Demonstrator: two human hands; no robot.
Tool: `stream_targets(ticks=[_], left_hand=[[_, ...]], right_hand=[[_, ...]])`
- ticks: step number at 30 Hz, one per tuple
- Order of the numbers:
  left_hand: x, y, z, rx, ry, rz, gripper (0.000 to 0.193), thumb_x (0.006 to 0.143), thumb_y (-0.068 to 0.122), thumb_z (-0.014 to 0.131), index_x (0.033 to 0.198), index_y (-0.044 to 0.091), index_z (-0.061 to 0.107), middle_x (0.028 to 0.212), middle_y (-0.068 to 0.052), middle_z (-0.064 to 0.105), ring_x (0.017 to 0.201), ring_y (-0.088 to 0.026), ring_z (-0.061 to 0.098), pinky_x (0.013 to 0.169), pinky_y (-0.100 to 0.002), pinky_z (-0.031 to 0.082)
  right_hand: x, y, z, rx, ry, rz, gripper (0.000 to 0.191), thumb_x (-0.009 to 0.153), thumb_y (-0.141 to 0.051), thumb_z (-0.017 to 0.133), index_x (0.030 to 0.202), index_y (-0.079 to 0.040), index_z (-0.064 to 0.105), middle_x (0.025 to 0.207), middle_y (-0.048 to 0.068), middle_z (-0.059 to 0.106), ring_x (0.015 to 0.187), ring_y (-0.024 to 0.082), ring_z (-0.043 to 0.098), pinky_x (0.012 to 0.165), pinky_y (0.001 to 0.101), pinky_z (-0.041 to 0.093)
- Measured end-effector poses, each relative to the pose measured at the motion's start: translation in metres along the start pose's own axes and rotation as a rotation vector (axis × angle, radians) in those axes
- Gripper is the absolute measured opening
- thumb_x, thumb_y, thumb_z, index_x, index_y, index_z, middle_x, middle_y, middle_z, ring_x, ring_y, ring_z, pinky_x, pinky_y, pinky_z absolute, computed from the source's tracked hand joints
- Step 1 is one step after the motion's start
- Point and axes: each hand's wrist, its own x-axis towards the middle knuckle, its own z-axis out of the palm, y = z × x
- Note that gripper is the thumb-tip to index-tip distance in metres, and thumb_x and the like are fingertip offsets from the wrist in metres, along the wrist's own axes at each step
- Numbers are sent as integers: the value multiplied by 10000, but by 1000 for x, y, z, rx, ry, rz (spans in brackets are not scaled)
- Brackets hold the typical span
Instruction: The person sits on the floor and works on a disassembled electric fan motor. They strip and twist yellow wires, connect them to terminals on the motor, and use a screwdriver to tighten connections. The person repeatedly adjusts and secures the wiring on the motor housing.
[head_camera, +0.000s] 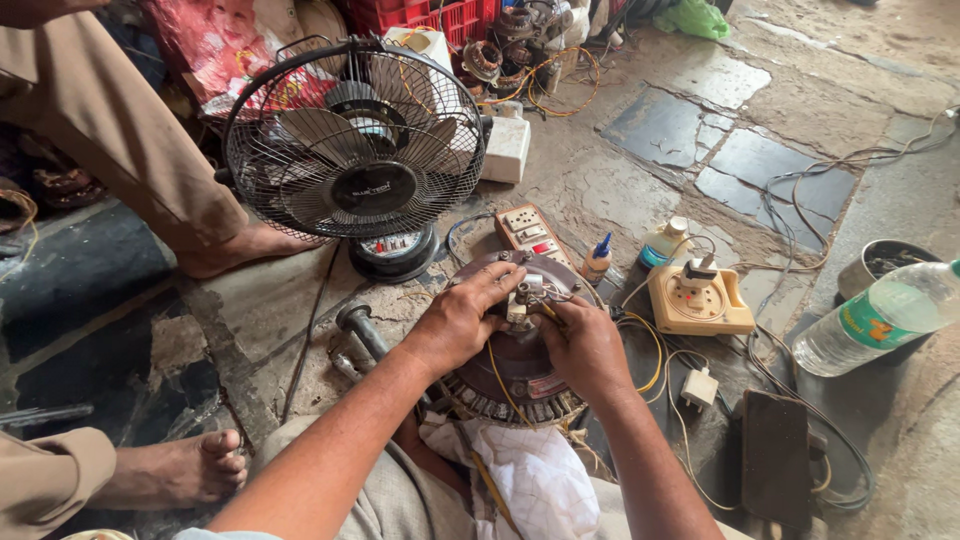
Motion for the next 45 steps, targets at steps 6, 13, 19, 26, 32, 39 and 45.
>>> stream_targets(ticks=[6,13,19,26,32,39,45], left_hand=[[0,0,0,-18,4,0,710,793,-49,719,1447,172,551,1485,-65,548,1305,-300,584,1075,-361,491],[0,3,-1,-2,12,28,716,786,-47,728,1447,157,546,1481,-82,545,1302,-317,579,1064,-368,494],[0,2,0,2,18,26,714,788,-35,734,1449,158,547,1472,-97,550,1300,-325,573,1065,-378,484],[-1,1,1,-11,11,26,706,795,-47,717,1450,148,542,1475,-95,550,1292,-321,582,1065,-374,489],[0,3,0,11,16,12,697,792,-44,714,1440,160,556,1465,-68,561,1277,-311,597,1046,-373,502],[-1,6,1,26,-3,-31,703,803,-54,692,1454,166,541,1489,-52,537,1276,-294,595,1060,-365,493],[-2,5,1,11,4,-6,694,805,-27,714,1449,159,536,1480,-61,531,1294,-305,575,1058,-374,483]], right_hand=[[4,3,6,-20,-4,0,206,863,-179,745,1014,-39,745,970,176,714,913,375,702,779,439,545],[4,4,7,-20,-12,30,178,880,-179,732,1000,-47,747,945,180,712,901,376,700,775,443,544],[4,4,5,29,-26,16,179,878,-172,728,1000,-42,740,920,178,707,874,365,704,750,429,543],[5,7,4,31,-40,21,172,872,-172,736,979,-37,738,903,180,704,871,364,701,758,431,537],[9,5,8,-27,-59,98,173,876,-180,746,984,-46,740,912,182,704,886,371,696,767,444,529],[-4,1,7,11,49,7,218,845,-140,751,1049,-63,763,962,162,717,901,358,709,772,425,551],[-11,-4,10,70,129,0,204,851,-82,721,1046,-56,772,1012,147,729,932,340,719,801,401,561]])
